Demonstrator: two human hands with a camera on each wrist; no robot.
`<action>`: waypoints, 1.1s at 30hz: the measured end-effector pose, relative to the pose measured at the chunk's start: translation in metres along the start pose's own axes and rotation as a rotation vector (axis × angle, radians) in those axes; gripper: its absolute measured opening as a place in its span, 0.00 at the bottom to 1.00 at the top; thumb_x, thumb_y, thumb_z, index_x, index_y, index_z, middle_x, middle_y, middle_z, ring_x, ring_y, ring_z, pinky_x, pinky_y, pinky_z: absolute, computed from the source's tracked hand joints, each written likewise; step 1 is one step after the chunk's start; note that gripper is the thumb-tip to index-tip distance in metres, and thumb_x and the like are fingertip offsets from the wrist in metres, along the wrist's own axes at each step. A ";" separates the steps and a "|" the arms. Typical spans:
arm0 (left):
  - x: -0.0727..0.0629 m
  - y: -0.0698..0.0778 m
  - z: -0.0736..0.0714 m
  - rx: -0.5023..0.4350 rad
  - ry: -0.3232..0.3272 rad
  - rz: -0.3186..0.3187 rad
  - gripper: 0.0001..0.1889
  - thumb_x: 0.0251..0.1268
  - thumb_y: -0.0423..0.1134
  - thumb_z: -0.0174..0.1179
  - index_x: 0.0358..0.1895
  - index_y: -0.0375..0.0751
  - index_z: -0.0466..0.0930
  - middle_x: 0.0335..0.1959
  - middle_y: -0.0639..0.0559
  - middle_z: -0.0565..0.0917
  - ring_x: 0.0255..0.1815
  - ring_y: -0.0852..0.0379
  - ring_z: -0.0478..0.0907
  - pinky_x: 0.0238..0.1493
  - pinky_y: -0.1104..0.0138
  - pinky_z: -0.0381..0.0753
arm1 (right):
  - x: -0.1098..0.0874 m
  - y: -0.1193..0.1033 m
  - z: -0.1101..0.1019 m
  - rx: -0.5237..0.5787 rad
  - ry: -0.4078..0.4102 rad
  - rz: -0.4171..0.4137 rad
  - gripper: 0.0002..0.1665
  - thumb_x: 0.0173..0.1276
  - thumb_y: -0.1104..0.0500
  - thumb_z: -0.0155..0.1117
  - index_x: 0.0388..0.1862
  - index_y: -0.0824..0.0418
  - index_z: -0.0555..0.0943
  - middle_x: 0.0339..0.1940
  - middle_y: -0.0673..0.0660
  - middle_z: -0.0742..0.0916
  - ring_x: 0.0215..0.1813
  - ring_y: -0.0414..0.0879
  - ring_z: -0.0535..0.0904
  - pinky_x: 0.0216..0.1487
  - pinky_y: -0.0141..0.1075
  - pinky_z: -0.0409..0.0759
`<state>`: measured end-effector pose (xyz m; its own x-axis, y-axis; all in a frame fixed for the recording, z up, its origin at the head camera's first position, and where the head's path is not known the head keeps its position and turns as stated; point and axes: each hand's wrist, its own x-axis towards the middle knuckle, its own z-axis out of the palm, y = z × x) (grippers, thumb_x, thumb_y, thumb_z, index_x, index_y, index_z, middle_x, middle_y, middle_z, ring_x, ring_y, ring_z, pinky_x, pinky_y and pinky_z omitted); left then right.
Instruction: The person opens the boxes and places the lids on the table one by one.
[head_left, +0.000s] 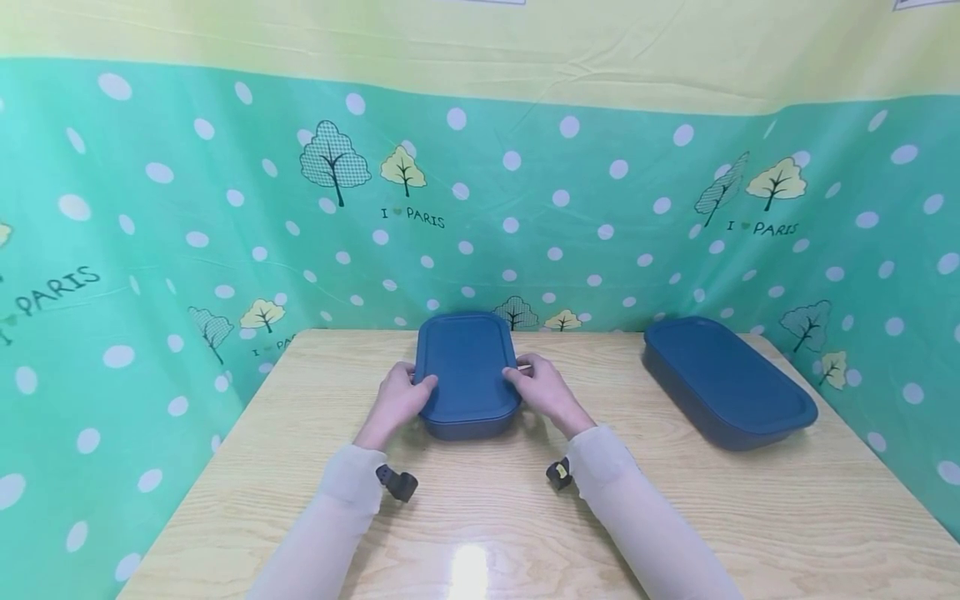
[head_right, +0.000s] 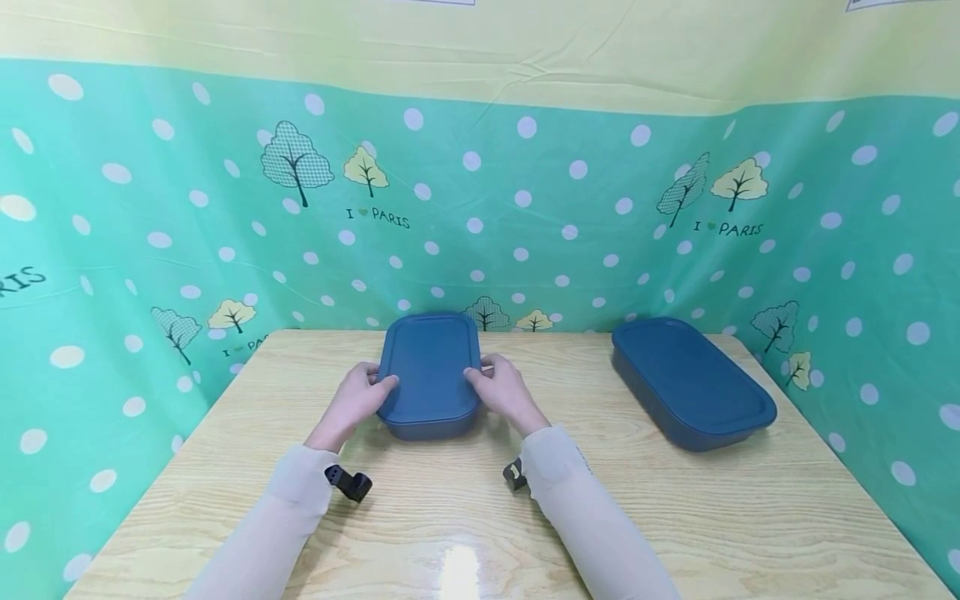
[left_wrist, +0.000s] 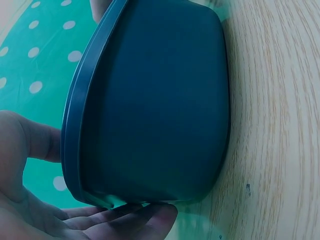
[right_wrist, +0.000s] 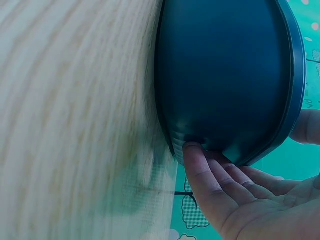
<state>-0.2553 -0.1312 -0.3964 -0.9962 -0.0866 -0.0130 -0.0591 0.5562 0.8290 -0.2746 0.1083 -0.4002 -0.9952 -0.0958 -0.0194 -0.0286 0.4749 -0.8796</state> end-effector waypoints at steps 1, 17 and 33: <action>0.000 0.000 0.000 0.001 0.002 -0.001 0.26 0.68 0.45 0.53 0.58 0.26 0.65 0.55 0.30 0.75 0.55 0.38 0.75 0.54 0.50 0.75 | 0.000 0.000 0.000 0.001 0.001 0.001 0.29 0.69 0.49 0.58 0.63 0.65 0.70 0.50 0.62 0.82 0.49 0.51 0.81 0.52 0.45 0.78; -0.001 0.000 -0.001 -0.004 0.010 0.010 0.25 0.67 0.44 0.54 0.57 0.26 0.66 0.54 0.30 0.75 0.54 0.38 0.75 0.54 0.50 0.75 | -0.001 -0.002 -0.001 -0.010 0.008 0.014 0.32 0.69 0.47 0.58 0.65 0.64 0.68 0.52 0.63 0.81 0.51 0.53 0.80 0.54 0.46 0.77; -0.003 0.002 -0.003 -0.013 -0.020 -0.006 0.31 0.68 0.47 0.53 0.65 0.27 0.57 0.59 0.28 0.71 0.58 0.36 0.73 0.54 0.49 0.75 | -0.003 -0.004 -0.003 0.062 -0.023 0.020 0.35 0.70 0.49 0.57 0.69 0.65 0.62 0.56 0.67 0.79 0.54 0.56 0.79 0.53 0.47 0.79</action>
<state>-0.2524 -0.1322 -0.3931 -0.9969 -0.0731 -0.0287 -0.0640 0.5445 0.8363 -0.2721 0.1094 -0.3952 -0.9931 -0.1067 -0.0477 -0.0017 0.4219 -0.9067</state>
